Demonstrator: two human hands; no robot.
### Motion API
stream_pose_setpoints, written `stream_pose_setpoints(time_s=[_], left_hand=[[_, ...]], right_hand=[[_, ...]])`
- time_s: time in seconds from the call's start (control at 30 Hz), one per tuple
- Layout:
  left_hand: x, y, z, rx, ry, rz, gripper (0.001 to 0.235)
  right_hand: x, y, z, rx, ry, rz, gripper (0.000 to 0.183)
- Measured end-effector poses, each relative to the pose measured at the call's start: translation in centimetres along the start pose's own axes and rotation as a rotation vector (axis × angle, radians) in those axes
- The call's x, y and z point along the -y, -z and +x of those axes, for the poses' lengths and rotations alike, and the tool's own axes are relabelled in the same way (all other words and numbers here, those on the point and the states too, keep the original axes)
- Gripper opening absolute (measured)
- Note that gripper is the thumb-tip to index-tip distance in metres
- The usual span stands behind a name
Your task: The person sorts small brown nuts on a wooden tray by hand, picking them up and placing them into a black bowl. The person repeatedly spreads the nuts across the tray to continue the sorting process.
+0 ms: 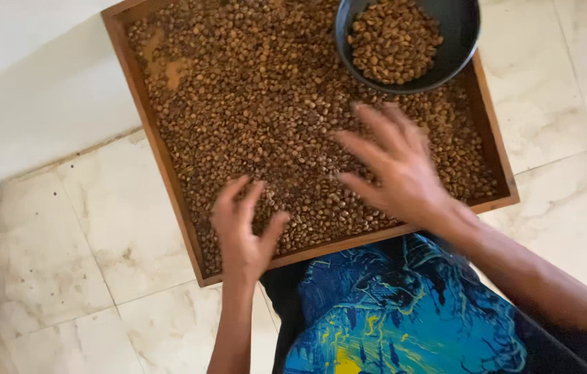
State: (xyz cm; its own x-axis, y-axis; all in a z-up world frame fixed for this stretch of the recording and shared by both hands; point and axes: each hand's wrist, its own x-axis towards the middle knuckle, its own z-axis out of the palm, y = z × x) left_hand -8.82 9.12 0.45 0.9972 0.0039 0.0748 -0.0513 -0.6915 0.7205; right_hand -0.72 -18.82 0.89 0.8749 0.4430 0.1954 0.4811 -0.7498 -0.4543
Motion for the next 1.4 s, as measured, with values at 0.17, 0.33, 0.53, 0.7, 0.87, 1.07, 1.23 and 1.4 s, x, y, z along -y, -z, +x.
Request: stream_pose_setpoints(time_s=[0.17,0.33,0.53,0.7,0.87,1.07,1.23,1.4], left_hand=[[-0.7,-1.9,-0.2,0.245,-0.068,0.137,0.099],[-0.2,-4.1,2.0,0.295,-0.149,0.267,0.115],[1.3,-4.7,5.2,0.058,-0.197,0.31,0.092],[0.6,-2.1,5.6,-0.107,-0.222,0.328,0.066],[1.5,-1.2,5.3,-0.187,-0.223,0.264,0.052],[4.3,1.3,5.7,-0.298,-0.153,0.168,0.047],[7.5,0.3,7.9,-0.306,-0.093,0.139,0.052],[7.6,-2.9,11.2,-0.322,0.004,-0.028,0.054]], right_hand=[[-2.7,0.7,-4.6,0.244,-0.179,-0.013,0.087],[-0.6,-1.5,-2.0,0.336,-0.053,-0.041,0.094],[-0.7,-2.5,2.4,0.105,0.036,-0.059,0.081],[-0.2,-2.4,4.2,-0.081,0.184,0.117,0.045],[2.1,-4.2,4.3,0.145,0.274,0.067,0.054],[-0.2,-0.3,1.0,0.055,0.271,0.162,0.033],[-4.5,0.9,-2.1,-0.193,-0.12,0.079,0.028],[-5.7,-2.5,-1.0,-0.245,-0.166,0.137,0.053]])
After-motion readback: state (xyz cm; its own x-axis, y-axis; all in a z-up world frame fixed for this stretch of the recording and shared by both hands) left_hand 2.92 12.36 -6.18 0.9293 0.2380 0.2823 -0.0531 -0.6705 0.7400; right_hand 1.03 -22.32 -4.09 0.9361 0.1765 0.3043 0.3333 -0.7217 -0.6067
